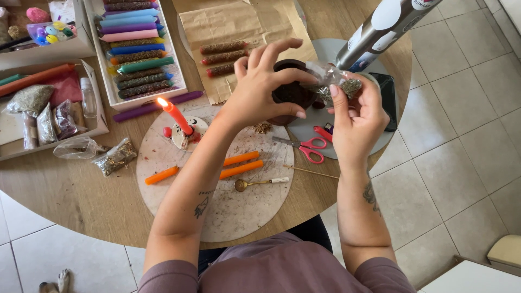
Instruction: The person prepares a mixture of dried herbs in a mortar and pestle, then applies the mixture onto orange candle sticks using a small spoon. The person handles several orange candle sticks and a bag of herbs on a round table.
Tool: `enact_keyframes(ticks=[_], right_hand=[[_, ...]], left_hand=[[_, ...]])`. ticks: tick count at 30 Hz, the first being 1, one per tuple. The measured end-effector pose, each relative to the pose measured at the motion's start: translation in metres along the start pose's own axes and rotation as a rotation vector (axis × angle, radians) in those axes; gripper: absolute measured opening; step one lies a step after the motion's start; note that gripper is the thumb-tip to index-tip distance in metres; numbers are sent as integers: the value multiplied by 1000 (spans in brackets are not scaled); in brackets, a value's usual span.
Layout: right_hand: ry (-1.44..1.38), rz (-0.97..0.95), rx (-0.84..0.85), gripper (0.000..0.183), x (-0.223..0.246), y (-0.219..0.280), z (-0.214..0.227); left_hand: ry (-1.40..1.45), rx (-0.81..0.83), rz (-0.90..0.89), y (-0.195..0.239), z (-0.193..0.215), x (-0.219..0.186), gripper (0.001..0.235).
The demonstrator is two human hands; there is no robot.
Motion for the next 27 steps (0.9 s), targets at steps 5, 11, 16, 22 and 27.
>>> enact_keyframes(ticks=[5,11,16,22,27], right_hand=[[-25,-1,3,14,1,1,-3],[13,-14,-12,15,-5,3,2],[32,-10,-26,15,-5,7,5],[55,-71,-82,19,-8,21,19],[-78,-121,-143,21,-26,38,32]], left_hand=[[21,20,1,-1,-7,1,44],[-73,-9,30,-1,3,9,56],[-36,156,102,1,-15,20,109],[192,170,12,3,-9,-3,90],[191,396,24,9,-25,-20,98]])
Point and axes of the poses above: each hand's wrist, its own y-axis away from the middle knuckle, its own z-axis out of the back of the hand, x = y × z, the point moved 10 cm from there along -y, towards the middle knuckle, and after that the axes turned 6 degrees about z, right-handed, at the moved point
